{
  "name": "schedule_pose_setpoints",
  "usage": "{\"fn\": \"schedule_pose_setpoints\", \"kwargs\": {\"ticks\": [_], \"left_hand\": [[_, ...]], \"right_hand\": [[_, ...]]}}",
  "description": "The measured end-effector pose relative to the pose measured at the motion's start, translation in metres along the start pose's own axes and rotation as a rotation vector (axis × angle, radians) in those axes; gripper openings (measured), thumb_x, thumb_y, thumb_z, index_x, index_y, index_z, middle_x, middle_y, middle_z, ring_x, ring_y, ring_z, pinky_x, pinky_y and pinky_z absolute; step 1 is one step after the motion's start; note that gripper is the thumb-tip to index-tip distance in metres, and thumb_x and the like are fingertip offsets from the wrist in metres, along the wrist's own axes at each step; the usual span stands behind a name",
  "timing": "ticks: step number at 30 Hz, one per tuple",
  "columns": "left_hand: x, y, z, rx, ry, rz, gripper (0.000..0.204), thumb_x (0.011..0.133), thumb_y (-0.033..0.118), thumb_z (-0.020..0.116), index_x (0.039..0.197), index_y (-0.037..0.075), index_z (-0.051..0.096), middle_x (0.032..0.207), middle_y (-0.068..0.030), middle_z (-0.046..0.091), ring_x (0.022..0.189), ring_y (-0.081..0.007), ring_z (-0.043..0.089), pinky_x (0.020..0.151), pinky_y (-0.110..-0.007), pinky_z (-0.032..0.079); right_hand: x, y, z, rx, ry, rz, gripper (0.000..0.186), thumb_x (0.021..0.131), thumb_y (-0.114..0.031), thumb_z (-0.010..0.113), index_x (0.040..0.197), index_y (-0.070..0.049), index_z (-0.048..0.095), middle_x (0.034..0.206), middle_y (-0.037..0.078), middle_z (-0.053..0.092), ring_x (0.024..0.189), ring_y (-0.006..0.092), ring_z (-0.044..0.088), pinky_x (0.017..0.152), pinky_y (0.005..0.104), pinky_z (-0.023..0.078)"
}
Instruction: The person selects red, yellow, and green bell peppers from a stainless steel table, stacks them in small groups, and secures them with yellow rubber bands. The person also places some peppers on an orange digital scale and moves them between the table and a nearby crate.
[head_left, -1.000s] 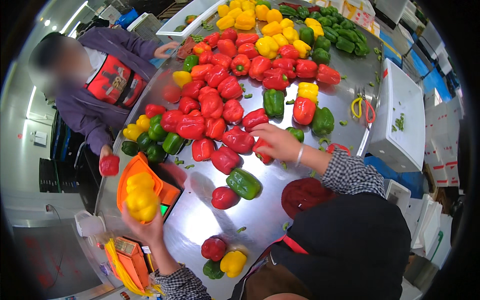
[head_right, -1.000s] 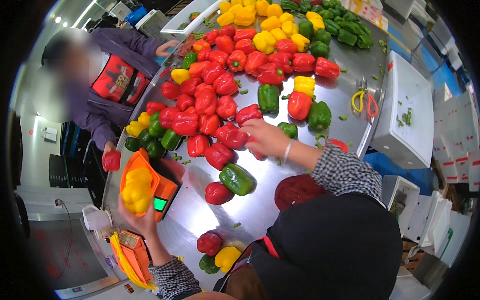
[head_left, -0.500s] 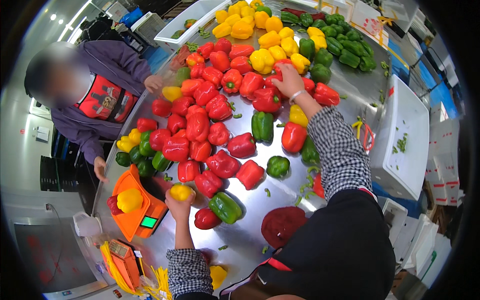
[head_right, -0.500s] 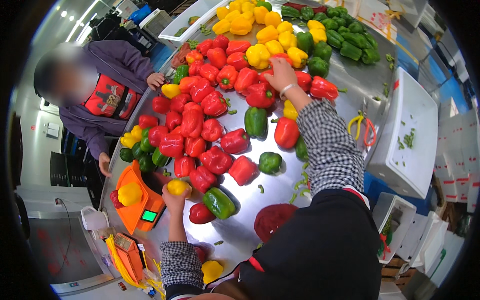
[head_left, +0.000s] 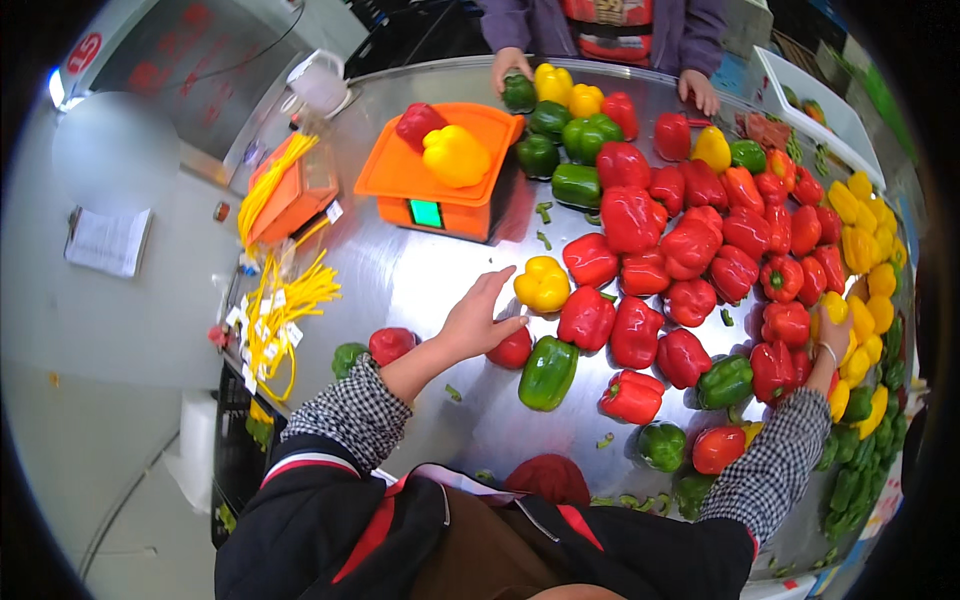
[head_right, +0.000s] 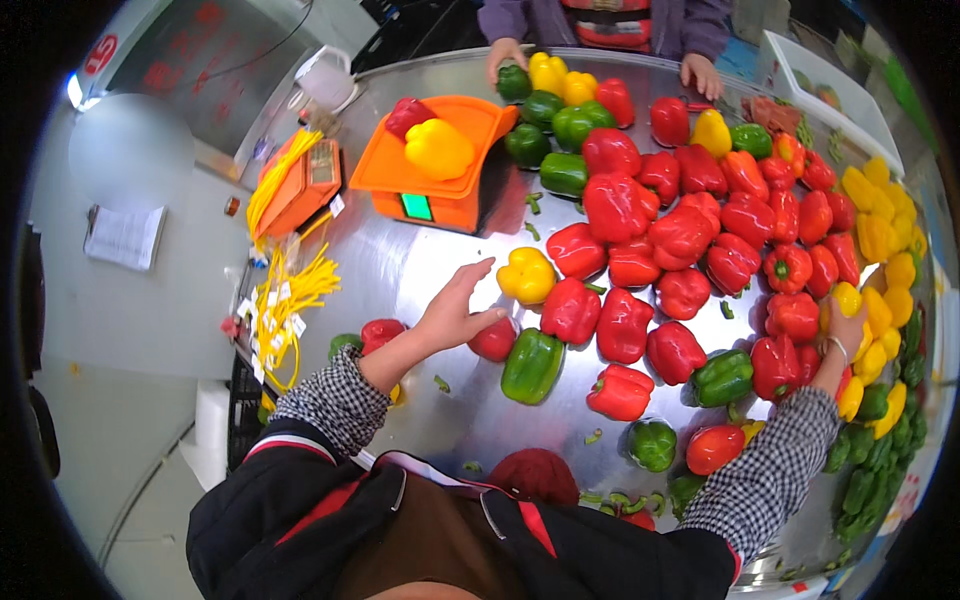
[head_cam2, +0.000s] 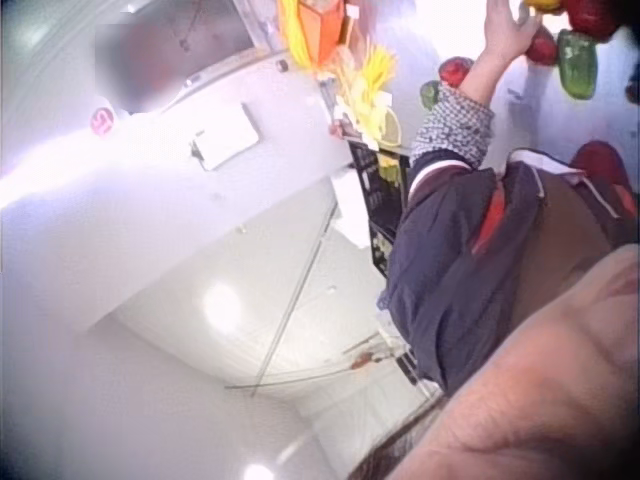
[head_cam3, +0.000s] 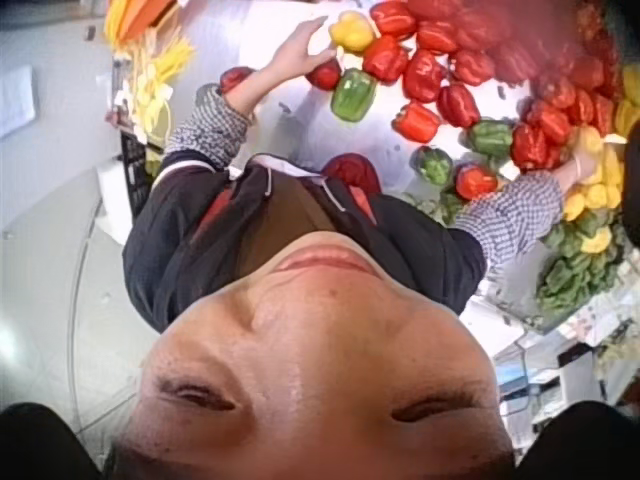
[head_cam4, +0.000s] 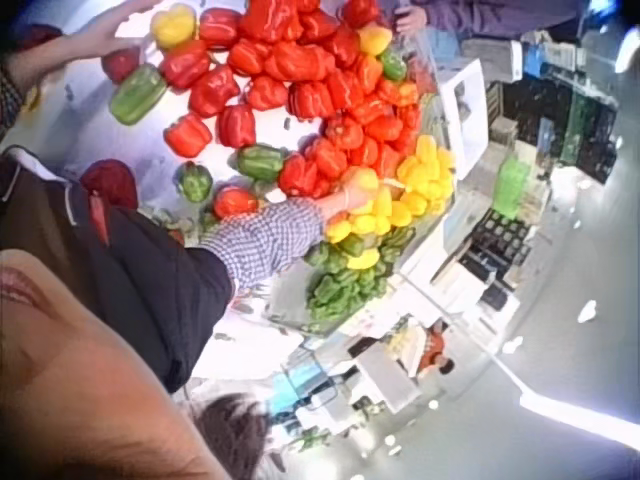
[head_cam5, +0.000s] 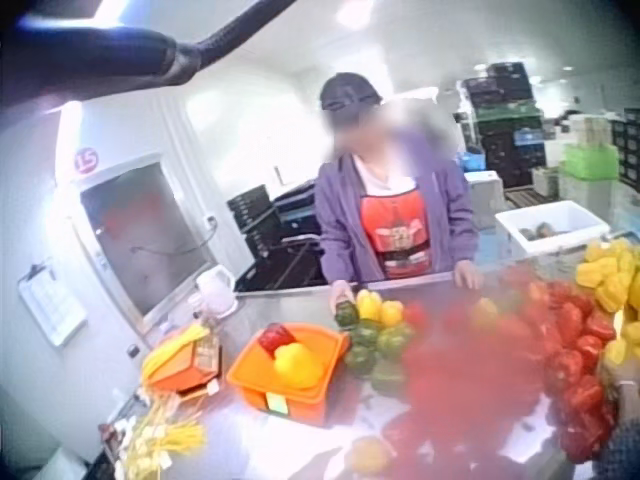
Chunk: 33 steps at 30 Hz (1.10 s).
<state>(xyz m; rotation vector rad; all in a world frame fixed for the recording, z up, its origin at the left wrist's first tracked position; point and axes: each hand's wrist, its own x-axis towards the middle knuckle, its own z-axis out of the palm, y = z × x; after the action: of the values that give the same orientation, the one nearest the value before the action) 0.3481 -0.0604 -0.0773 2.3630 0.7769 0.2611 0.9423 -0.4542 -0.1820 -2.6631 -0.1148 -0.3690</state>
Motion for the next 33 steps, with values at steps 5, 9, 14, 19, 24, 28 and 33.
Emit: {"fn": "schedule_pose_setpoints", "kwargs": {"ticks": [5, 9, 14, 19, 24, 28, 33], "left_hand": [[-0.033, 0.009, -0.028, 0.111, 0.101, 0.072, 0.074, 0.076, 0.022, 0.075, 0.140, 0.006, 0.040, 0.132, -0.0190, 0.047, 0.120, -0.0364, 0.050, 0.097, -0.040, 0.046], [-0.038, 0.029, -0.037, 0.107, 0.217, 0.357, 0.076, 0.069, 0.018, 0.078, 0.136, 0.006, 0.046, 0.132, -0.0188, 0.046, 0.122, -0.0381, 0.048, 0.099, -0.041, 0.045], [-0.049, 0.055, -0.047, 0.086, 0.242, 0.754, 0.082, 0.060, 0.018, 0.080, 0.135, 0.007, 0.048, 0.135, -0.0186, 0.044, 0.124, -0.0397, 0.045, 0.106, -0.051, 0.037], [-0.061, 0.015, -0.051, 0.223, 0.314, 0.776, 0.079, 0.061, 0.019, 0.077, 0.133, 0.007, 0.047, 0.132, -0.0143, 0.049, 0.124, -0.0328, 0.047, 0.105, -0.048, 0.035], [-0.071, -0.015, -0.075, -0.113, 0.276, 0.560, 0.077, 0.060, 0.028, 0.083, 0.126, 0.005, 0.050, 0.119, -0.0154, 0.058, 0.113, -0.0339, 0.052, 0.096, -0.044, 0.042], [-0.073, -0.047, -0.093, -0.260, 0.161, 0.321, 0.091, 0.052, 0.032, 0.088, 0.130, 0.005, 0.050, 0.118, -0.0161, 0.058, 0.109, -0.0340, 0.053, 0.097, -0.041, 0.044], [-0.066, -0.089, -0.121, -0.304, 0.140, 0.037, 0.087, 0.053, 0.033, 0.088, 0.128, 0.007, 0.051, 0.110, -0.0172, 0.059, 0.106, -0.0346, 0.056, 0.093, -0.041, 0.047]], "right_hand": [[-0.021, -0.041, -0.028, 1.313, -0.251, 0.197, 0.057, 0.084, -0.033, 0.069, 0.130, -0.008, 0.047, 0.118, 0.011, 0.060, 0.108, 0.0271, 0.060, 0.089, 0.0450, 0.051], [-0.160, -0.176, -0.113, 1.455, -0.838, 0.166, 0.052, 0.087, -0.031, 0.062, 0.130, -0.006, 0.045, 0.124, 0.012, 0.057, 0.111, 0.0268, 0.059, 0.092, 0.0464, 0.050], [-0.340, -0.299, -0.138, 1.297, -1.333, -0.021, 0.067, 0.082, -0.024, 0.066, 0.140, -0.005, 0.039, 0.127, 0.011, 0.056, 0.112, 0.0254, 0.059, 0.091, 0.0398, 0.052], [-0.439, -0.338, -0.132, 1.195, -1.654, 0.302, 0.055, 0.097, -0.038, 0.053, 0.139, -0.007, 0.038, 0.131, 0.010, 0.051, 0.114, 0.0252, 0.057, 0.087, 0.0428, 0.054], [-0.482, -0.344, -0.152, 1.253, -1.664, 0.200, 0.057, 0.100, -0.037, 0.049, 0.145, -0.007, 0.031, 0.132, 0.013, 0.053, 0.114, 0.0237, 0.059, 0.092, 0.0380, 0.052], [-0.502, -0.326, -0.177, 1.091, -1.575, 0.077, 0.052, 0.099, -0.029, 0.053, 0.142, -0.005, 0.037, 0.124, 0.012, 0.060, 0.108, 0.0209, 0.062, 0.092, 0.0334, 0.051], [-0.525, -0.280, -0.198, 1.001, -1.300, 0.334, 0.033, 0.100, -0.021, 0.052, 0.127, -0.002, 0.053, 0.111, 0.010, 0.065, 0.097, 0.0159, 0.064, 0.084, 0.0296, 0.053]]}}
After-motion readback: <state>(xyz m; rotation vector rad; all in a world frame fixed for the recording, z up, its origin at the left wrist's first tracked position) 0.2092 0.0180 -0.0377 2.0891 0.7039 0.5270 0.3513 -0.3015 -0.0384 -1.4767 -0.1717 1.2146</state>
